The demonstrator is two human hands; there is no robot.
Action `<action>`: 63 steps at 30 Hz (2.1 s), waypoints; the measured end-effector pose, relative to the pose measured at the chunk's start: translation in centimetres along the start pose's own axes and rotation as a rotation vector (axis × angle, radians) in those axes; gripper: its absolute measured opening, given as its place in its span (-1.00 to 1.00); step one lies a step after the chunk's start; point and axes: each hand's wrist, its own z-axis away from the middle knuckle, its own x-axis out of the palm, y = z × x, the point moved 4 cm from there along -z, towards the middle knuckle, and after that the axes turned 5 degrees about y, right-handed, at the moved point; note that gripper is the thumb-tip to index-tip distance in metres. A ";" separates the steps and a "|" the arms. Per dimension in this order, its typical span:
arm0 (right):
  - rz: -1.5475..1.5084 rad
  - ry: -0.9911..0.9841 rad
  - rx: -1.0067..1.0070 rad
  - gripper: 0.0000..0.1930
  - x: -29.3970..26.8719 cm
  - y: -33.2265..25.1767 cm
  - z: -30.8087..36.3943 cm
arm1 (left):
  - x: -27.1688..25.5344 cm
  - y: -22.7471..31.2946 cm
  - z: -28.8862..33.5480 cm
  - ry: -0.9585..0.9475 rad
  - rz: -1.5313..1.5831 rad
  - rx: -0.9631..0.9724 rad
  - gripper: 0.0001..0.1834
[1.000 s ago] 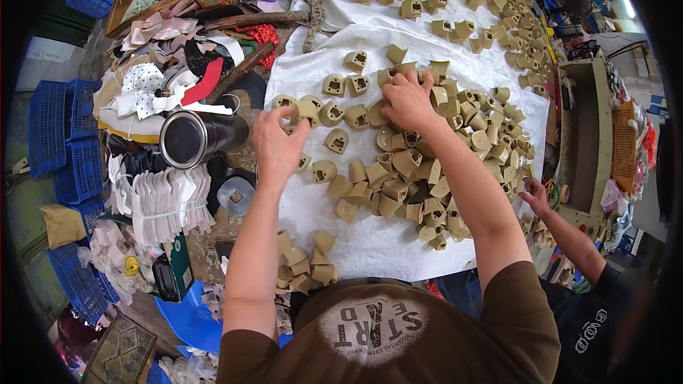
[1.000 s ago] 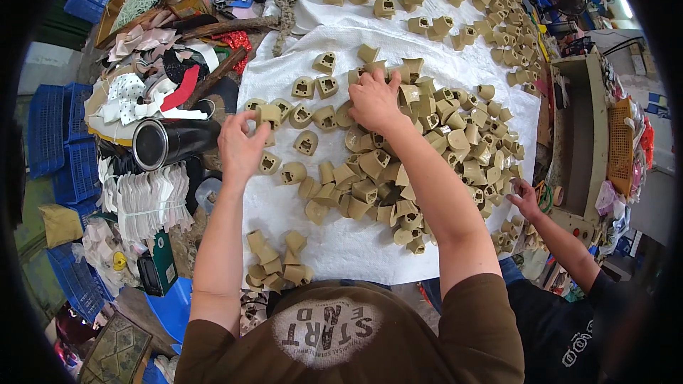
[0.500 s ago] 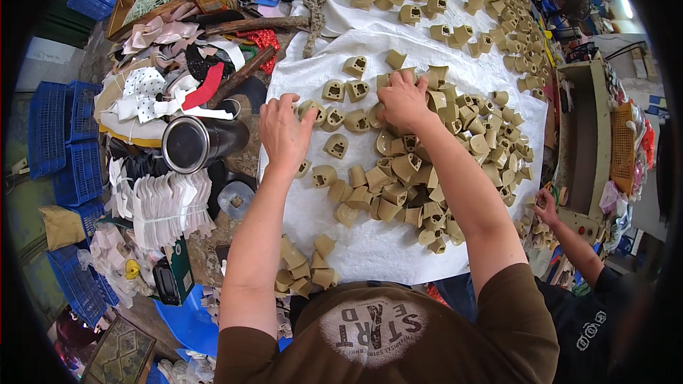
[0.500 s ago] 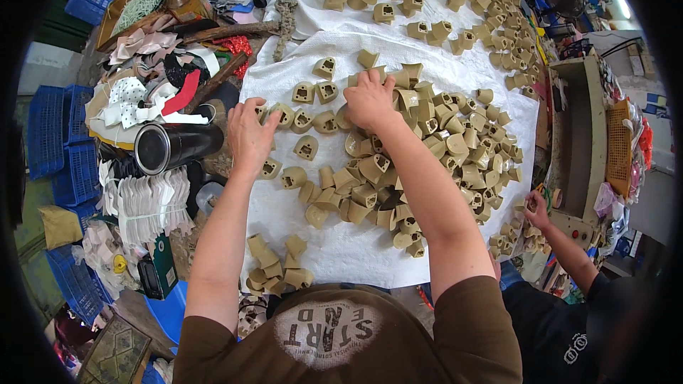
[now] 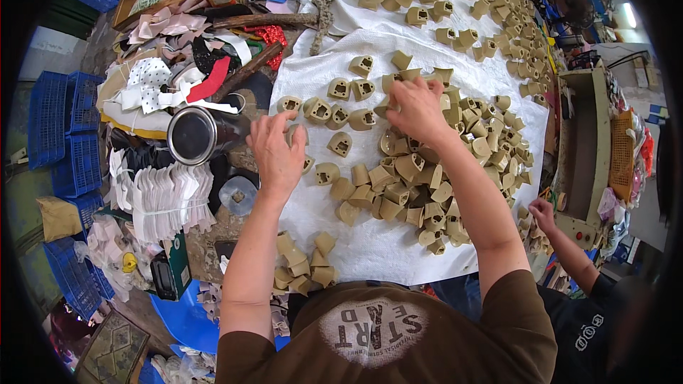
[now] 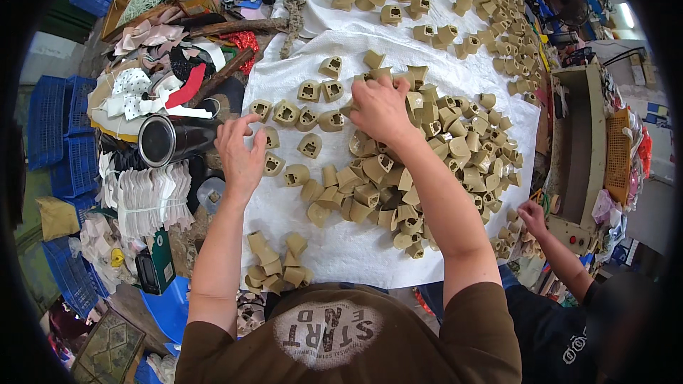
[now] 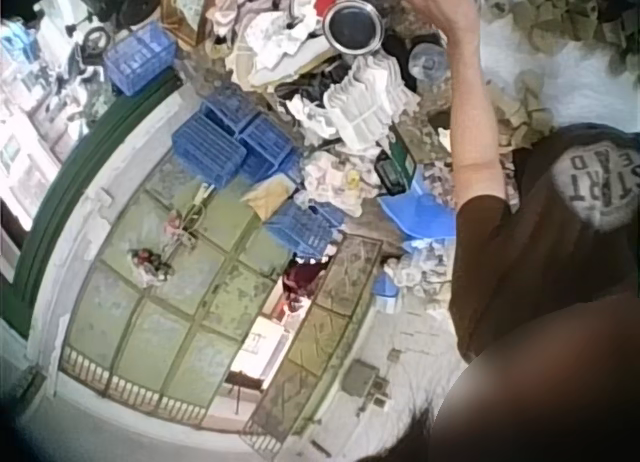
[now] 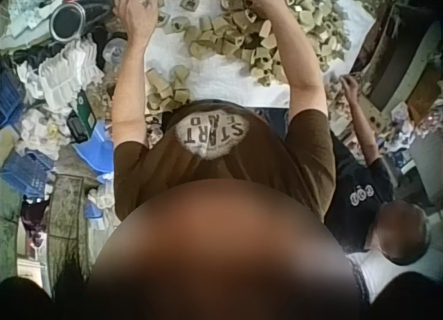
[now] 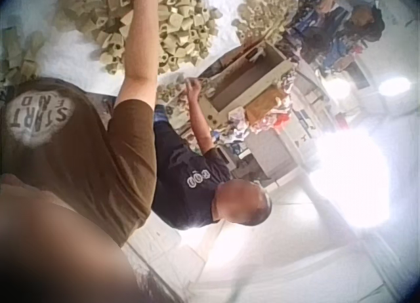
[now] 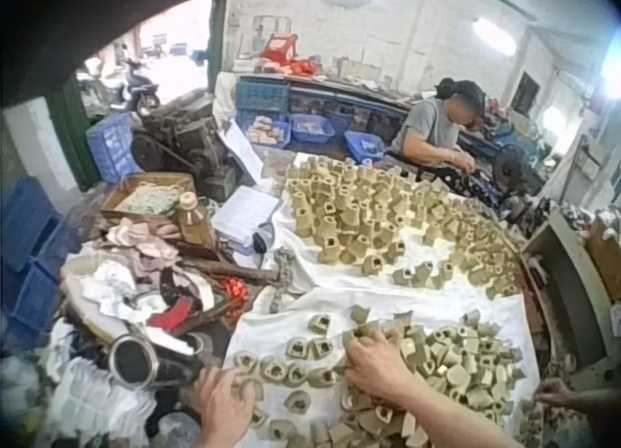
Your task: The recorder and an assistant are sorting and arranging numerous tan plastic/composite shoe heel components on a table.
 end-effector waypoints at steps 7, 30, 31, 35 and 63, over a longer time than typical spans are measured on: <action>0.310 0.518 -0.191 -0.78 0.2 -3.5 -2.7 | -0.7 1.1 1.7 0.018 0.008 0.048 -0.68; 0.071 0.091 0.103 -0.75 -2.7 0.5 13.4 | 4.7 6.8 8.4 -0.428 -0.041 0.204 -0.60; 0.072 0.141 0.132 -0.75 -2.5 -0.2 13.4 | 5.0 7.3 8.2 -0.432 -0.041 0.221 -0.60; 0.163 0.237 0.113 -0.89 -0.8 -1.3 13.2 | 7.1 6.9 8.5 -0.550 -0.174 0.161 -0.58; -0.250 0.212 0.247 -0.77 4.3 -5.5 37.3 | -0.2 9.0 26.3 -0.468 0.007 0.550 -0.48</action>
